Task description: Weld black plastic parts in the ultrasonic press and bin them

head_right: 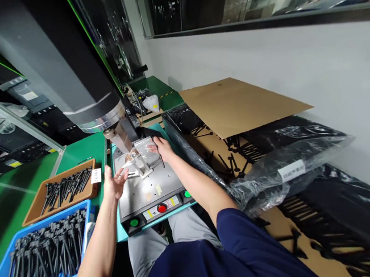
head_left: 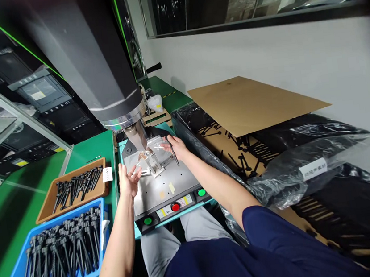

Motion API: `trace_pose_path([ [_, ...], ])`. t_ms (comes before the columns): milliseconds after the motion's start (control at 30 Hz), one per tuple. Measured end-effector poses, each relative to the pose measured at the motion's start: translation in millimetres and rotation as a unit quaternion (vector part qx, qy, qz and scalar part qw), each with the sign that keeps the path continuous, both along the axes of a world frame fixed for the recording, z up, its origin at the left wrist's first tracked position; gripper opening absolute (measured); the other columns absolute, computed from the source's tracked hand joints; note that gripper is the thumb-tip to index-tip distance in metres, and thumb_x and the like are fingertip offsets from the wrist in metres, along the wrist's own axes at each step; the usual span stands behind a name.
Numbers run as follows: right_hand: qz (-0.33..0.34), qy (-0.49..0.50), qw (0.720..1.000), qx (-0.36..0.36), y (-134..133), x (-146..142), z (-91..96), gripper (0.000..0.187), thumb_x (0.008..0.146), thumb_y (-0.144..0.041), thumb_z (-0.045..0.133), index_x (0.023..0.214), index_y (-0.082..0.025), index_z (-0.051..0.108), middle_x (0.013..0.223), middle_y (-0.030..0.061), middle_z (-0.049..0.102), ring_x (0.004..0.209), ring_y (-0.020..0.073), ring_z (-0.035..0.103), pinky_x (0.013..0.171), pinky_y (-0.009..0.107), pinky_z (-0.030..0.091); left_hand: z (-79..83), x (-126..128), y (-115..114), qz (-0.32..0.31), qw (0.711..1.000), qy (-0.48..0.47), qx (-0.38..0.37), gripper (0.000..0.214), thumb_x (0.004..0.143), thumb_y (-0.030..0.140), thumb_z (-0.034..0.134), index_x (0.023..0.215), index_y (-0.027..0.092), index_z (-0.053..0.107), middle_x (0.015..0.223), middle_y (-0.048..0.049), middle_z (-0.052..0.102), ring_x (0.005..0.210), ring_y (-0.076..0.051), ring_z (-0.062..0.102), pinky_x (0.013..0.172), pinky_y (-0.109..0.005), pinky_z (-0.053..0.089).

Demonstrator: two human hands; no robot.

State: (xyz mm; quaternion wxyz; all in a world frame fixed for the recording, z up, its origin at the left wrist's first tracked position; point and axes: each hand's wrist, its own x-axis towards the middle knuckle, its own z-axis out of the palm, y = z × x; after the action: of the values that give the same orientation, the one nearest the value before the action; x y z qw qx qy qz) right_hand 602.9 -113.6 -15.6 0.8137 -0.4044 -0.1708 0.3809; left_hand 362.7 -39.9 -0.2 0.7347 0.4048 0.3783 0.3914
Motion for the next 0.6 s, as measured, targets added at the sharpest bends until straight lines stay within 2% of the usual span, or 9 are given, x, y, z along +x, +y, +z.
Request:
trace_pose_path([
  [133,0.006,-0.002,1.0,-0.006,3,-6,-1.8,0.021,0.089,-0.039,0.064,0.089,-0.018,0.061,0.098,0.004,0.068,0.077,0.0162,0.071,0.066,0.028,0.059,-6.9,1,-28,-0.017,0.996,-0.013,0.088,0.092,0.083,0.045,0.068,0.154,0.036,0.01,0.112,-0.0126,0.066,0.088,-0.019,0.071,0.079,-0.031,0.056],
  [233,0.012,0.002,1.0,-0.014,5,-10,-1.8,0.019,0.09,-0.037,0.063,0.088,-0.019,0.06,0.099,0.0036,0.067,0.076,0.0157,0.071,0.067,0.029,0.059,-8.2,10,-39,-0.03,0.989,0.0,0.142,0.097,0.081,0.043,0.071,0.155,0.034,0.008,0.113,-0.0118,0.067,0.094,-0.018,0.069,0.082,-0.03,0.055],
  [300,0.017,0.005,1.0,-0.02,5,-11,-1.0,0.017,0.091,-0.037,0.061,0.089,-0.019,0.06,0.1,0.003,0.066,0.074,0.0147,0.071,0.066,0.028,0.059,-8.6,18,-41,-0.028,0.983,0.017,0.179,0.101,0.078,0.04,0.075,0.155,0.034,0.009,0.112,-0.0101,0.067,0.093,-0.017,0.068,0.081,-0.029,0.054],
  [433,0.038,0.009,0.998,-0.04,-7,-10,-0.5,0.016,0.092,-0.038,0.06,0.097,-0.023,0.059,0.099,0.0022,0.067,0.07,0.0138,0.07,0.061,0.026,0.059,-9.4,30,-37,0.005,0.968,0.047,0.248,0.105,0.072,0.034,0.08,0.155,0.029,0.015,0.096,-0.0037,0.066,0.078,-0.012,0.065,0.071,-0.024,0.051],
  [600,0.04,0.036,0.997,-0.053,-47,-19,-19.1,0.027,0.089,-0.044,0.061,0.109,-0.027,0.055,0.091,0.0011,0.068,0.057,0.0118,0.066,0.049,0.022,0.053,-8.1,40,-31,0.054,0.954,0.047,0.292,0.097,0.07,0.032,0.08,0.151,0.02,0.029,0.076,0.0003,0.062,0.069,-0.013,0.059,0.065,-0.024,0.049],
])
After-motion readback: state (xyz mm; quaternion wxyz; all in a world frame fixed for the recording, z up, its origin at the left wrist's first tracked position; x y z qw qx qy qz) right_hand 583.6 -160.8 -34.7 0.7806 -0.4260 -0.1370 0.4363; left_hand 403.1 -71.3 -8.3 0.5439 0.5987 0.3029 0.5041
